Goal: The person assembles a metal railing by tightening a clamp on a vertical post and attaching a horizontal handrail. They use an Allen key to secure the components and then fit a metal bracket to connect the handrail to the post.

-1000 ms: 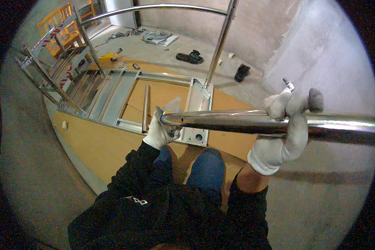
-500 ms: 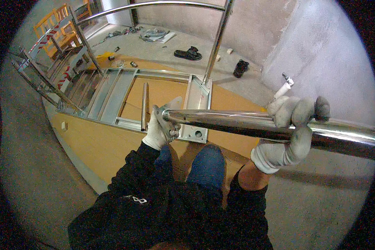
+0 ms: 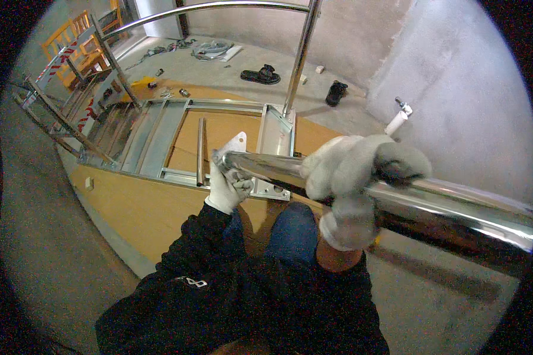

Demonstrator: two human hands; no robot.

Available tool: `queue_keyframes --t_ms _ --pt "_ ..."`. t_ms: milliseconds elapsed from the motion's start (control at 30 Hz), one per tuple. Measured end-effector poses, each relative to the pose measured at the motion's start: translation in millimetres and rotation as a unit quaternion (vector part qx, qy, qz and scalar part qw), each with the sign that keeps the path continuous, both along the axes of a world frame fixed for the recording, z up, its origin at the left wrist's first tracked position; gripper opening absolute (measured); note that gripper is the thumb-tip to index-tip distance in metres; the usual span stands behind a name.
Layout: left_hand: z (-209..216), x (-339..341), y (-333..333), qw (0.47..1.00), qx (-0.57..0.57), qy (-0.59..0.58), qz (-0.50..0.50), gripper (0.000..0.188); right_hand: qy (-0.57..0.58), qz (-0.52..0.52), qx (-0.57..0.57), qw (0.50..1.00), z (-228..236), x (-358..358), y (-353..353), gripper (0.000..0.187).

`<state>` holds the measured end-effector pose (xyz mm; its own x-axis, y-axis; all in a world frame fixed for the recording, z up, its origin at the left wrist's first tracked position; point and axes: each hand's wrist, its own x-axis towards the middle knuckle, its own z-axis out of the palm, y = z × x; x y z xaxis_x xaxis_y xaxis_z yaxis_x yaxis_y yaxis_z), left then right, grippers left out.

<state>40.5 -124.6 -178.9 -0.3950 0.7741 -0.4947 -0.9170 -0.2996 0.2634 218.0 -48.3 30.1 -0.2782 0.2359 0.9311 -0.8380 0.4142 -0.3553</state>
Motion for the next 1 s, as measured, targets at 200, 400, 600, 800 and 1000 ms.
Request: queue_keyframes --t_ms 200,400,600,800,1000 --pt "3.3 1.0 -12.2 0.972 0.217 0.004 -0.087 0.058 0.025 0.06 0.015 0.998 -17.7 -20.4 -7.7 0.039" --pt "39.3 35.4 -3.5 0.935 0.331 -0.01 -0.129 0.059 -0.17 -0.001 -0.114 0.979 -60.6 -40.9 -18.9 0.042" --pt "43.3 39.8 6.3 0.978 0.199 -0.007 -0.066 0.047 -0.327 -0.04 -0.127 0.936 -111.0 -51.3 3.7 0.047" --pt "1.0 15.3 7.9 0.96 0.25 0.046 -0.118 0.049 -0.37 -0.017 -0.155 0.916 -74.9 -14.4 0.8 0.062" --pt "26.6 42.2 17.8 0.955 0.254 -0.007 -0.152 0.039 -0.377 -0.051 -0.173 0.909 -117.5 -24.3 17.6 0.055"
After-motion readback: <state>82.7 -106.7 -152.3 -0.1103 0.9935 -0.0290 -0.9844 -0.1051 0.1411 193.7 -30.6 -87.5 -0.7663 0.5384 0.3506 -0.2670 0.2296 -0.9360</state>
